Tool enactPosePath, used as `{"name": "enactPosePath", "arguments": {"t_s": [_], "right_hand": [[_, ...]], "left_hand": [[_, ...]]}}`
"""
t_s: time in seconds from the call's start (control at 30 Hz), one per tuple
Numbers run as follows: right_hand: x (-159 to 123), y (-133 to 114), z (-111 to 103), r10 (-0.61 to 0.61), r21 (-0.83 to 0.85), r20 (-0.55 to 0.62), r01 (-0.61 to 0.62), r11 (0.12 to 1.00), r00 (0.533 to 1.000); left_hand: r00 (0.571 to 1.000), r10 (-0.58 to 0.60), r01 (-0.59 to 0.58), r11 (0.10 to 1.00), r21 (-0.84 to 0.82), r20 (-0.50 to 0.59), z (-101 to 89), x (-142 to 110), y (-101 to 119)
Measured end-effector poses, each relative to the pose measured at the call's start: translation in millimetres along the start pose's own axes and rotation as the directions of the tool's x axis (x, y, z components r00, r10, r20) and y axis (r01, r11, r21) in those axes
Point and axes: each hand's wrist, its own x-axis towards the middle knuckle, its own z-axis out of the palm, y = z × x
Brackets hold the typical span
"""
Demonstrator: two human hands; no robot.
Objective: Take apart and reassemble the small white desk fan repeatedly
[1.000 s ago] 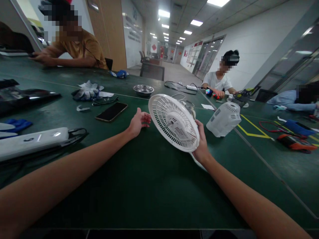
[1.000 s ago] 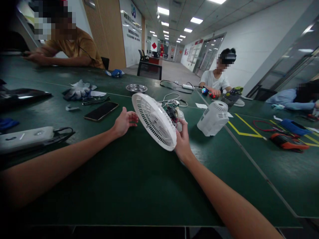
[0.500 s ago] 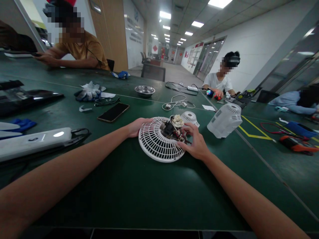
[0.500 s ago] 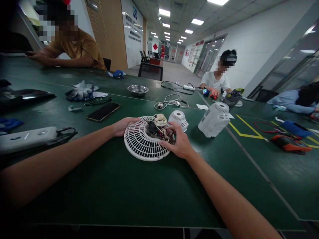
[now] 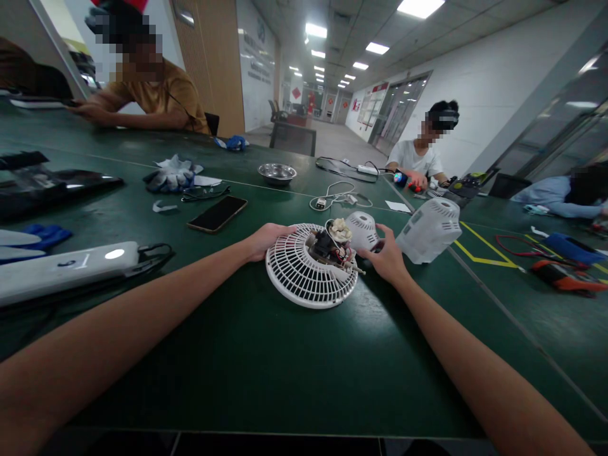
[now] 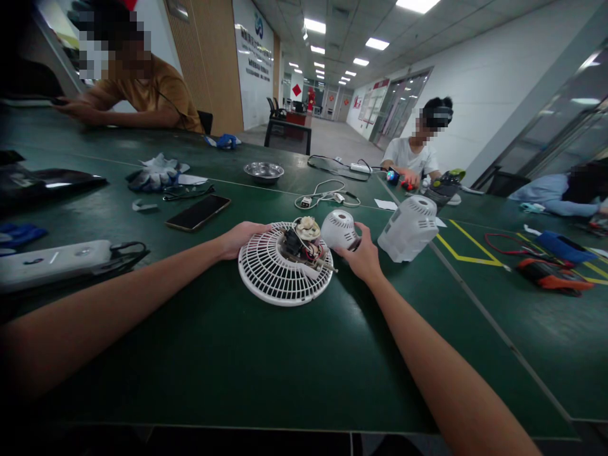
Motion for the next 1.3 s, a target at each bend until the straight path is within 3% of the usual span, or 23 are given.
{"name": "enactPosePath", "arguments": {"t_s": [0.07,0.13,0.2,0.23,0.3,0.4,0.57,0.67,0.83,0.9,0.97,1.07,1.17,1.3], "right_hand": [[-3.8,-10.8,0.1,0.191,0.287,-0.009,-0.180,0.941,0.982],[-11.6,-25.5,1.0,0.329,0.583,0.152,-0.354,0.732,0.932],[-22.8,-41.0,3.5,0.291,0.718,0.306,-0.420,0.555,0.907],[-28.9,-47.8,5.4,0.236,0.750,0.306,-0.386,0.538,0.922],[-39.6,-57.6,9.6,0.104,0.769,0.195,-0.218,0.601,0.975],[-46.9,-60.5,15.2,-0.049,0.673,0.066,-0.008,0.740,0.997],[-43.5,-53.4,19.1,-0.117,0.574,0.005,0.093,0.814,0.993],[-47.7,-56.6,16.5,-0.213,0.472,0.055,0.163,0.867,0.975],[-57.6,-66.1,7.0,-0.436,0.158,0.162,0.413,0.897,0.885],[-57.6,-66.9,5.0,-0.460,0.115,0.169,0.446,0.887,0.872],[-56.2,-66.4,4.3,-0.469,0.107,0.171,0.457,0.883,0.866],[-54.5,-65.5,4.0,-0.489,0.059,0.173,0.487,0.871,0.855],[-54.3,-66.1,1.5,-0.499,0.029,0.171,0.502,0.865,0.850],[-56.1,-68.0,-4.4,-0.533,0.064,0.200,0.532,0.844,0.822]], "left_hand": [[1.000,0.006,-0.006,1.000,0.007,-0.009,-0.6,1.0,-0.7],[1.000,0.010,-0.010,1.000,0.016,-0.019,-0.2,1.0,-0.9],[1.000,0.014,-0.013,1.000,0.021,-0.027,0.5,0.8,-0.9],[0.999,0.016,-0.015,1.000,0.023,-0.029,0.7,0.8,-1.0],[0.999,0.020,-0.019,0.999,0.026,-0.028,0.8,1.2,-1.5],[0.999,0.038,-0.038,0.999,0.027,-0.019,0.3,2.0,-2.2],[0.999,0.041,-0.041,0.998,0.057,-0.007,-0.4,1.2,-1.4],[0.999,0.043,-0.043,0.997,0.060,0.012,-1.4,1.7,-2.3],[0.991,0.136,-0.133,0.981,0.143,-0.013,-3.2,4.8,-5.9],[0.966,0.254,-0.233,0.928,0.290,-0.039,-2.7,3.2,-4.5],[0.908,0.418,-0.359,0.799,0.483,-0.017,0.5,-2.7,-0.1],[0.801,0.574,-0.530,0.554,0.642,0.167,13.5,-19.2,9.7],[0.787,0.445,-0.614,0.498,0.613,0.427,33.5,-37.7,18.0],[0.784,0.419,-0.616,0.440,0.653,0.458,49.9,-50.3,23.1]]}}
